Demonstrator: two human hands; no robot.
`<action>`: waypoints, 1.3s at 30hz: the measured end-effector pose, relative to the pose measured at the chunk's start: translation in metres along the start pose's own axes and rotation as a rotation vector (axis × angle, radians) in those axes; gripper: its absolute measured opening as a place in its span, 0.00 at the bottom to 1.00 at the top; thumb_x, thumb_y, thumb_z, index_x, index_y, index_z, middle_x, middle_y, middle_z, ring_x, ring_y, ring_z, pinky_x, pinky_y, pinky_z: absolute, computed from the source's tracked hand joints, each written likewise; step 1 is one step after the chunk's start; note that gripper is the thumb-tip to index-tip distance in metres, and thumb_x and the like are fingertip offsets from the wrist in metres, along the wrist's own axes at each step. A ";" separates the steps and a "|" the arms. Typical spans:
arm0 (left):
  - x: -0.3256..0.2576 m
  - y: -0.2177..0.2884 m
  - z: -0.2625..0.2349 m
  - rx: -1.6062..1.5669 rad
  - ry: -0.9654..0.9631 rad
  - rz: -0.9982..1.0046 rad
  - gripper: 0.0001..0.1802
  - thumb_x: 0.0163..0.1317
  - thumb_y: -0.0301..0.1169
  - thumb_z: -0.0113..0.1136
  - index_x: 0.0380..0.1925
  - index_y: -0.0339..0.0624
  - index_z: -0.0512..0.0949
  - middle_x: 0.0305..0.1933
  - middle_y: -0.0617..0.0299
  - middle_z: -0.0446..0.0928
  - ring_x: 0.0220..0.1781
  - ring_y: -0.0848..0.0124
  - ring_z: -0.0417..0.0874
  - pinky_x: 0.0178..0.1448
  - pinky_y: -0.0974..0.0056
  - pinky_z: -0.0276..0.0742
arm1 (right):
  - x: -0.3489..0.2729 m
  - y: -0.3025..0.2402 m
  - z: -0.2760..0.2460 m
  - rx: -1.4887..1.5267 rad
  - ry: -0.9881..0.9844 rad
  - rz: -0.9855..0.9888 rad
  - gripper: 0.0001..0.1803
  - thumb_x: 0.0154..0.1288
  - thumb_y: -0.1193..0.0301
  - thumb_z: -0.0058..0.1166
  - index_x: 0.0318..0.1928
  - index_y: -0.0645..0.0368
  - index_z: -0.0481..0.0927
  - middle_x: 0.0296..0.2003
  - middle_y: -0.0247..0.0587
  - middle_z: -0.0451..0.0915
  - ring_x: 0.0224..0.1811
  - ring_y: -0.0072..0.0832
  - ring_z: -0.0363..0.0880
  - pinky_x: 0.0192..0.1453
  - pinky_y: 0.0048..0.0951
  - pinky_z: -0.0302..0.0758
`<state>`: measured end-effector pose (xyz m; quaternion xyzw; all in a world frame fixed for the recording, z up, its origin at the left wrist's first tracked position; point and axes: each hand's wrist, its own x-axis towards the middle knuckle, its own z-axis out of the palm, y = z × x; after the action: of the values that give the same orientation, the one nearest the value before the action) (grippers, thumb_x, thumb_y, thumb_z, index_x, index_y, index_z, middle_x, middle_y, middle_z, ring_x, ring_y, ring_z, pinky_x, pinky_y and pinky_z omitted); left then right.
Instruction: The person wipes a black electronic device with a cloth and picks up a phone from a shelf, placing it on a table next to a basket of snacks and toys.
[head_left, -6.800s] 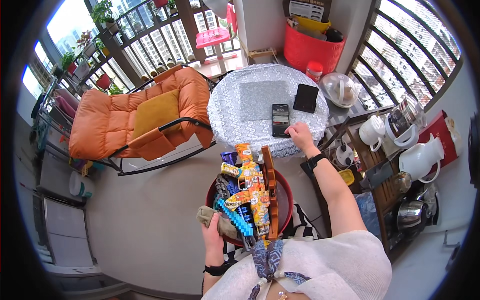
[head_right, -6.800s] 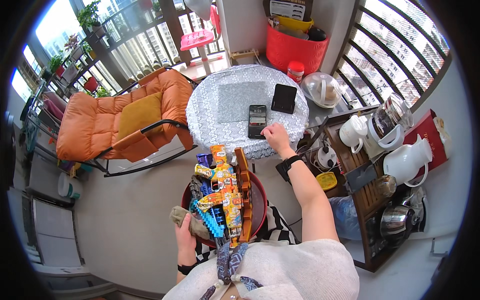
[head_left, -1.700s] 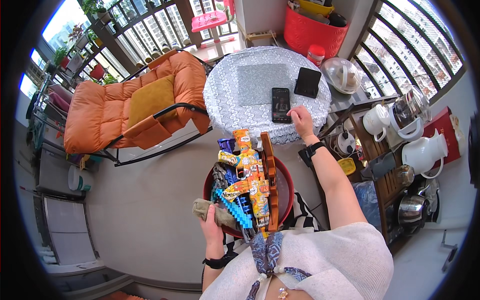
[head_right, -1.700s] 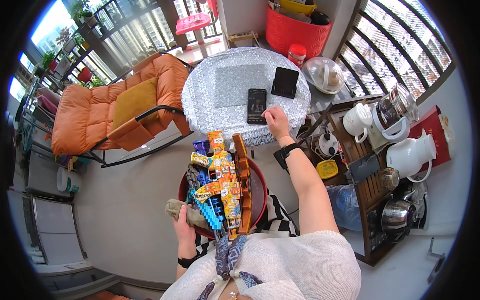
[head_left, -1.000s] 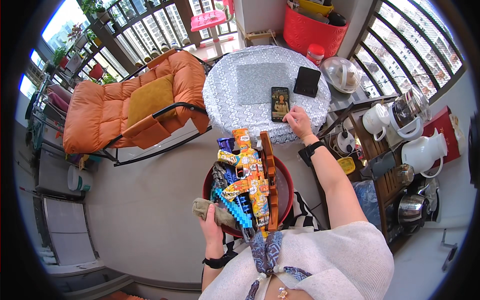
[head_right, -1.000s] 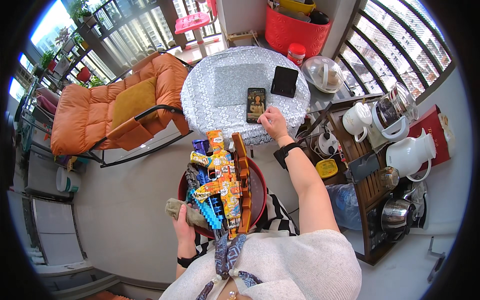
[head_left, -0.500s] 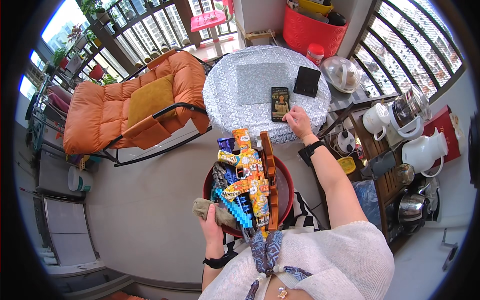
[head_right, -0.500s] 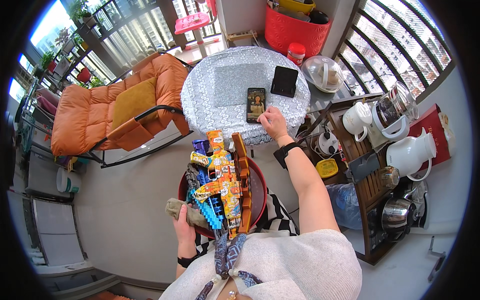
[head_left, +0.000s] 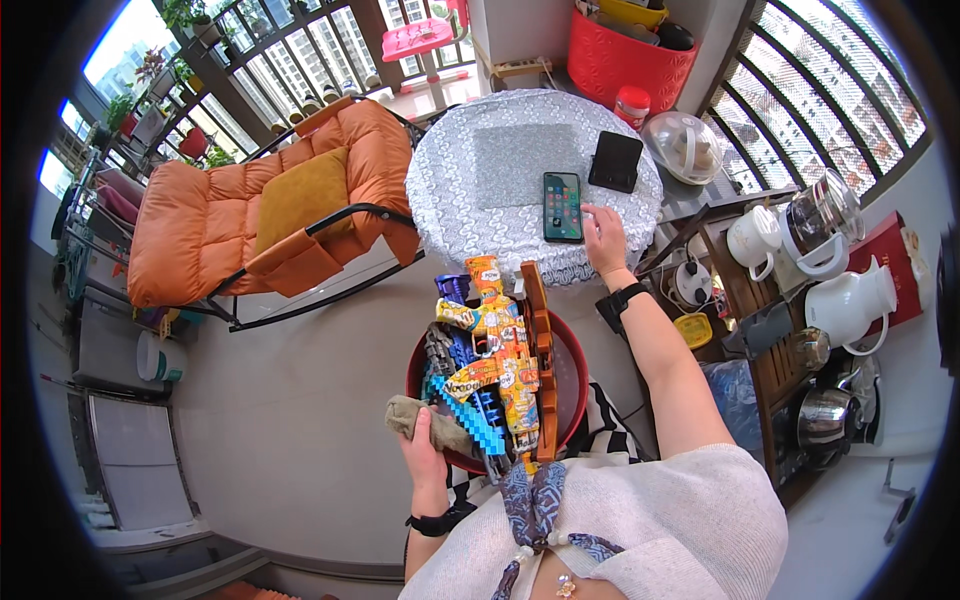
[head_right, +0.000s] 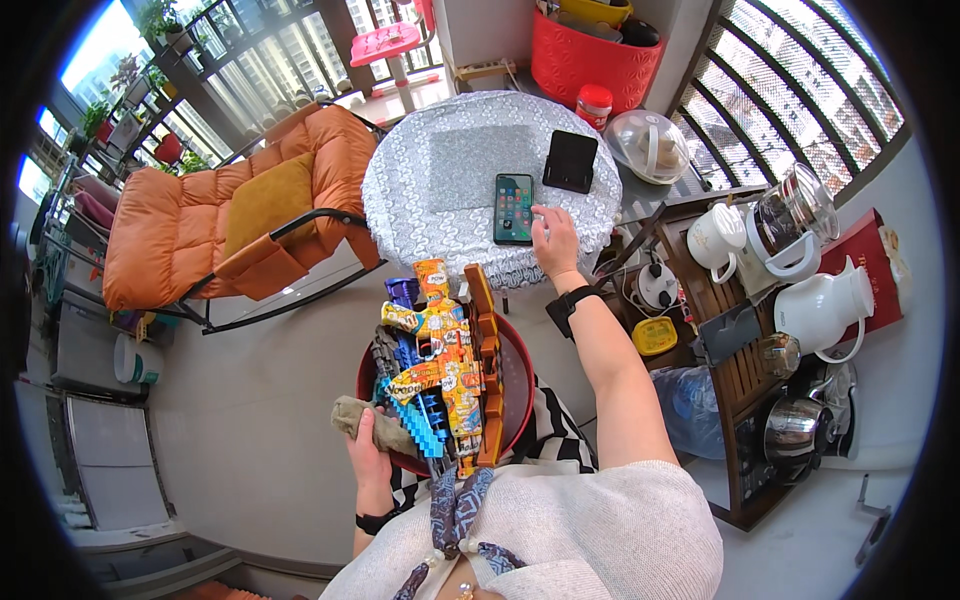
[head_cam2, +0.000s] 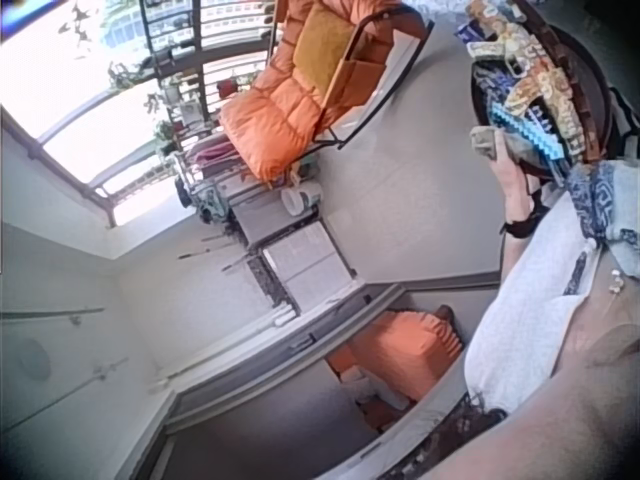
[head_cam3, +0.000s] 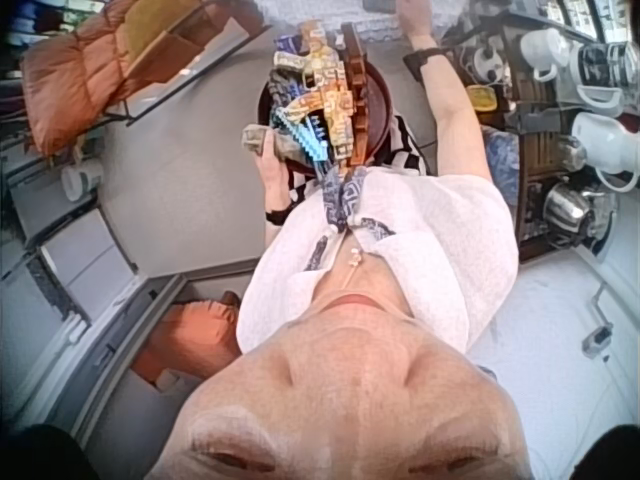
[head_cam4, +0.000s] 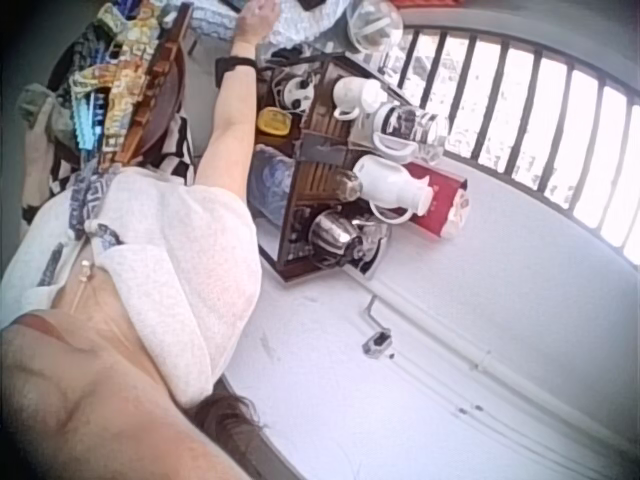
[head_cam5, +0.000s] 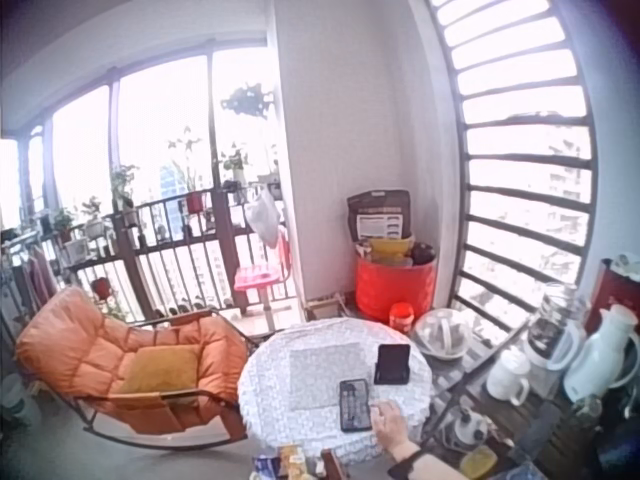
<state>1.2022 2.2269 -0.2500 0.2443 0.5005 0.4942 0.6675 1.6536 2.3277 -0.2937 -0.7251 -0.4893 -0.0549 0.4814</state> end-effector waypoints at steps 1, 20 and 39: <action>0.001 -0.001 0.000 0.004 0.005 0.000 0.18 0.67 0.30 0.60 0.53 0.38 0.68 0.46 0.54 0.77 0.44 0.63 0.81 0.49 0.55 0.82 | 0.000 -0.001 0.000 0.031 0.031 -0.004 0.13 0.62 0.68 0.50 0.44 0.56 0.83 0.35 0.42 0.76 0.38 0.37 0.74 0.50 0.38 0.72; 0.001 -0.001 -0.002 0.023 0.011 -0.003 0.18 0.67 0.30 0.60 0.54 0.38 0.68 0.48 0.53 0.77 0.45 0.61 0.81 0.49 0.53 0.83 | 0.002 -0.002 0.001 -0.048 0.014 -0.053 0.19 0.65 0.68 0.44 0.53 0.54 0.80 0.36 0.47 0.75 0.43 0.45 0.74 0.52 0.41 0.71; 0.003 -0.003 -0.005 0.011 0.003 0.002 0.19 0.67 0.30 0.60 0.54 0.38 0.68 0.47 0.53 0.77 0.44 0.62 0.81 0.49 0.54 0.83 | 0.002 -0.023 -0.008 -0.153 -0.256 -0.344 0.15 0.59 0.67 0.52 0.46 0.49 0.84 0.37 0.41 0.73 0.44 0.41 0.72 0.53 0.40 0.71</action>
<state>1.1991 2.2273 -0.2558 0.2474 0.5040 0.4926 0.6649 1.6407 2.3247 -0.2739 -0.6665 -0.6573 -0.0805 0.3425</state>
